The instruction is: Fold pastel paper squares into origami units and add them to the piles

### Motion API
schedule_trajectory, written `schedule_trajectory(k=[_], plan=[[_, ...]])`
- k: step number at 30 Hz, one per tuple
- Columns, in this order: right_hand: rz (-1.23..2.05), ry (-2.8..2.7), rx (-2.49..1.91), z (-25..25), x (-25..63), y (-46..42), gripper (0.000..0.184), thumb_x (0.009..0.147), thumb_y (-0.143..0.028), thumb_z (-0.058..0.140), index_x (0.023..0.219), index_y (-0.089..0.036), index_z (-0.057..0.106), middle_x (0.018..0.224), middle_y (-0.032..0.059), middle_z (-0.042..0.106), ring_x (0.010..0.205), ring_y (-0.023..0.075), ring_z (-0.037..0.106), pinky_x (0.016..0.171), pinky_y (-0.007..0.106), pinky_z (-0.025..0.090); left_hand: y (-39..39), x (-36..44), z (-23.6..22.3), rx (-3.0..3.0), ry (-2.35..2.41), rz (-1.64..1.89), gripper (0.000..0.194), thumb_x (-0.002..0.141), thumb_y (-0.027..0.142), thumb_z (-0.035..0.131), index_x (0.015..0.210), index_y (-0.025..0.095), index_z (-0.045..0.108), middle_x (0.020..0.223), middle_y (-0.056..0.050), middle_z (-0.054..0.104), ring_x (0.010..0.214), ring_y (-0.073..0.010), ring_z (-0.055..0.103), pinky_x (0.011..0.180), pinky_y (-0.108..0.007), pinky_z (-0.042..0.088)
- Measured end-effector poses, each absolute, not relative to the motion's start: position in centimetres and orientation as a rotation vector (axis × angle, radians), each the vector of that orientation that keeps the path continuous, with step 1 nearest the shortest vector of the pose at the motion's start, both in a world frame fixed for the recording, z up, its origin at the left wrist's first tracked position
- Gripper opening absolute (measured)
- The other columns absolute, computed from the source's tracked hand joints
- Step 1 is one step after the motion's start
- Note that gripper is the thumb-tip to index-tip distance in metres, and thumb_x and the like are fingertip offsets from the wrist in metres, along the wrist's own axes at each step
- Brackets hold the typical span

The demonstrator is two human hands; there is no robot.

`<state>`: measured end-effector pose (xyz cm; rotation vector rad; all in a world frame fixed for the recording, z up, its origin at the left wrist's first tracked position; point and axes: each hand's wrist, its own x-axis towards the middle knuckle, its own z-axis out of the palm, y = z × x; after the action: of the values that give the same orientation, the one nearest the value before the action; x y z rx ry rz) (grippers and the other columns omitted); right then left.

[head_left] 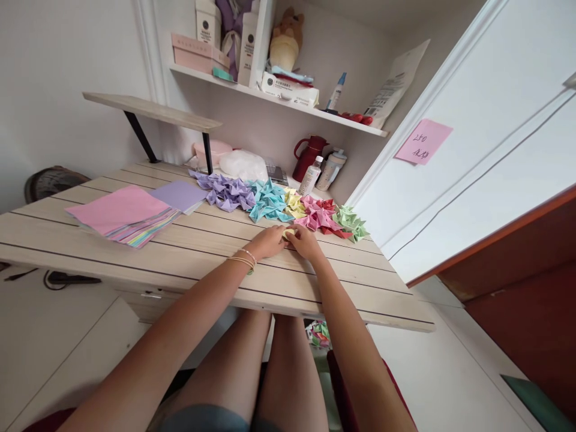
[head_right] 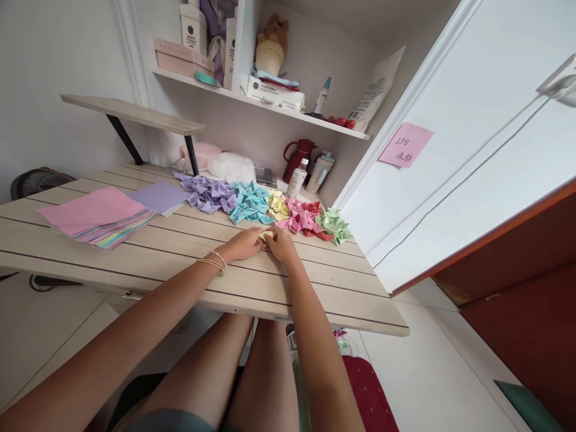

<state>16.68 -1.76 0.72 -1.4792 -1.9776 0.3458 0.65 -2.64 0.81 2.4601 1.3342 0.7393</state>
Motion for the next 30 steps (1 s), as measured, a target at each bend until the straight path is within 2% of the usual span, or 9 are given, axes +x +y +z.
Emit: schedule_trajectory(k=[10,13,16,20,24,30], plan=[[0.358,-1.974,-1.45,0.5,16.9,-1.8,0.029,0.084,-0.036,0.051,0.101,-0.017,0.066,0.064,0.0003,0.061,0.06,0.0157,0.055,0.061,0.028,0.041,-2.5,0.9,0.3,2.507,1.311,0.777,0.037,0.08,0.023,0.06,0.113,0.007,0.057,0.106,-0.019,0.065,0.101,-0.0297,0.062,0.082,-0.035,0.046],[0.401,-1.941,-1.451,0.3,17.0,-1.6,0.031,0.082,-0.039,0.052,0.1,-0.017,0.066,0.064,0.0005,0.062,0.059,0.0161,0.056,0.062,0.028,0.043,-2.3,0.8,0.0,2.414,1.264,0.867,0.035,0.079,0.023,0.06,0.112,0.009,0.059,0.099,-0.016,0.068,0.093,-0.0263,0.064,0.078,-0.032,0.047],[0.579,-1.839,-1.403,0.2,17.0,-1.5,0.032,0.08,-0.042,0.055,0.097,-0.018,0.067,0.067,0.0012,0.065,0.06,0.0158,0.059,0.062,0.028,0.046,-1.7,0.5,-0.4,2.211,1.176,0.981,0.024,0.081,0.026,0.058,0.101,0.014,0.065,0.082,-0.009,0.071,0.075,-0.0201,0.065,0.069,-0.028,0.048],[0.89,-1.611,-1.271,0.3,17.1,-1.6,0.037,0.072,-0.049,0.065,0.091,-0.017,0.067,0.068,0.0017,0.067,0.061,0.0151,0.061,0.061,0.027,0.049,-0.5,0.0,-0.9,1.952,1.029,1.155,0.021,0.085,0.027,0.052,0.088,0.015,0.069,0.077,-0.005,0.071,0.067,-0.0158,0.064,0.065,-0.025,0.049],[1.104,-1.459,-1.153,0.5,17.0,-1.7,0.042,0.063,-0.049,0.075,0.089,-0.017,0.066,0.067,0.0009,0.067,0.063,0.0145,0.063,0.064,0.026,0.052,0.2,-0.3,-1.0,1.749,0.93,1.217,0.02,0.083,0.028,0.056,0.082,0.013,0.069,0.07,-0.004,0.069,0.062,-0.0141,0.064,0.063,-0.025,0.051],[1.064,-1.427,-1.144,0.9,16.7,-1.7,0.046,0.059,-0.051,0.078,0.088,-0.018,0.065,0.064,0.0013,0.067,0.067,0.0195,0.067,0.062,0.03,0.054,0.1,-0.2,-0.6,1.558,0.931,1.267,0.025,0.081,0.037,0.061,0.073,0.013,0.064,0.062,-0.002,0.065,0.058,-0.0134,0.062,0.062,-0.027,0.053]])
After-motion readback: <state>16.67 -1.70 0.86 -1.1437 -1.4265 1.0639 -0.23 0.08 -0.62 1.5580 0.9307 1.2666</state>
